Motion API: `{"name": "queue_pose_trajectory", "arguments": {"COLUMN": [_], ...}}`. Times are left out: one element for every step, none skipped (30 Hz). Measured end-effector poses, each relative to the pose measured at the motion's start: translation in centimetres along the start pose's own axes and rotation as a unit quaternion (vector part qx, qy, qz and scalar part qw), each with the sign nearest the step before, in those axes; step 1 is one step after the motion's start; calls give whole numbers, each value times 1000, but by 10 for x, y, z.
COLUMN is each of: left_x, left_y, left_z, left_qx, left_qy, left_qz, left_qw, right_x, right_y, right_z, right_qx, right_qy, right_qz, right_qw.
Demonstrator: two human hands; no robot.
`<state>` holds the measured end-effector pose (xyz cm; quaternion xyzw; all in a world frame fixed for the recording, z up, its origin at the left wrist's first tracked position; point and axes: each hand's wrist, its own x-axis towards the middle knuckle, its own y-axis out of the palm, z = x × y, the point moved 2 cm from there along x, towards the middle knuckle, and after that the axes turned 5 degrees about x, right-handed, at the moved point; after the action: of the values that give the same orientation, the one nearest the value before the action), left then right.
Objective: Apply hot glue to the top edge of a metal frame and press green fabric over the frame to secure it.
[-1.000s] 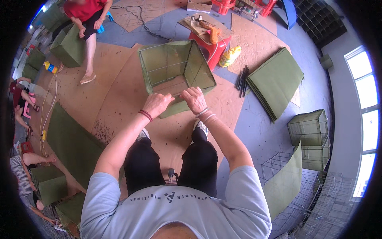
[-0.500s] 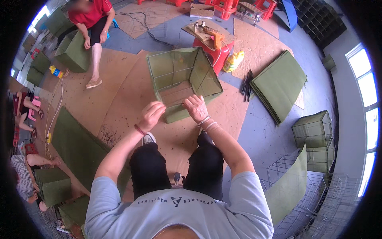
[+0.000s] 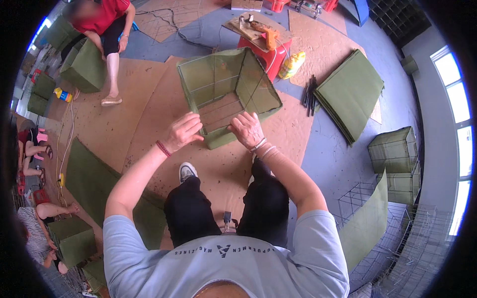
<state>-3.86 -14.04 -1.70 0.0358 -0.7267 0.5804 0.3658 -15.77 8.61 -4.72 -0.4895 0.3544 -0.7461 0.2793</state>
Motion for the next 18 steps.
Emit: {"name": "queue_pose_trajectory", "arguments": {"left_x": [4, 8, 13, 15, 16, 16, 15, 15, 14, 14, 14, 14, 15, 14, 10, 6, 6, 5], "left_y": [1, 2, 3, 3, 4, 5, 4, 4, 4, 4, 4, 5, 6, 5, 10, 16, 21, 25], "left_z": [2, 4, 7, 10, 13, 15, 17, 16, 16, 14, 10, 2, -6, -14, -20, -26, -31, -35], "left_qx": [-9, -17, -25, -28, -36, -45, -47, -49, -60, -71, -75, -76, -70, -63, -33, -33, -2, 29], "left_qy": [31, 63, 83, 84, 102, 120, 126, 128, 110, 92, 82, 85, 59, 33, 11, 15, -16, -48], "left_qz": [23, 44, 58, 60, 86, 112, 111, 112, 127, 142, 135, 136, 103, 71, 67, 67, 52, 35], "left_qw": [999, 997, 994, 994, 990, 985, 985, 984, 984, 983, 985, 984, 990, 995, 997, 997, 999, 998], "right_x": [1, 0, -1, -1, 0, 1, 2, 3, 3, 2, 1, 0, -2, -1, -1, 0, 1, 2], "right_y": [-1, 1, 2, 2, 2, 2, 2, 2, 1, 1, 2, 1, 1, 0, -1, -2, -5, -6], "right_z": [0, -1, -3, -4, -4, -3, -1, -1, -1, -1, -2, -3, -4, -3, -3, -2, -1, 0], "right_qx": [-2, -1, -6, -11, -6, -6, 2, 10, 9, 8, 9, 10, 9, 8, 6, 4, 8, 12], "right_qy": [2, 5, 4, 4, 5, 10, 9, 6, 1, 4, 1, -2, 0, -3, -5, -3, -6, -10], "right_qz": [7, 8, 14, 20, 21, 21, 17, 12, 11, 10, -1, -11, -13, -10, -6, -9, 3, 15], "right_qw": [1000, 1000, 1000, 1000, 1000, 1000, 1000, 1000, 1000, 1000, 1000, 1000, 1000, 1000, 1000, 1000, 1000, 1000]}}
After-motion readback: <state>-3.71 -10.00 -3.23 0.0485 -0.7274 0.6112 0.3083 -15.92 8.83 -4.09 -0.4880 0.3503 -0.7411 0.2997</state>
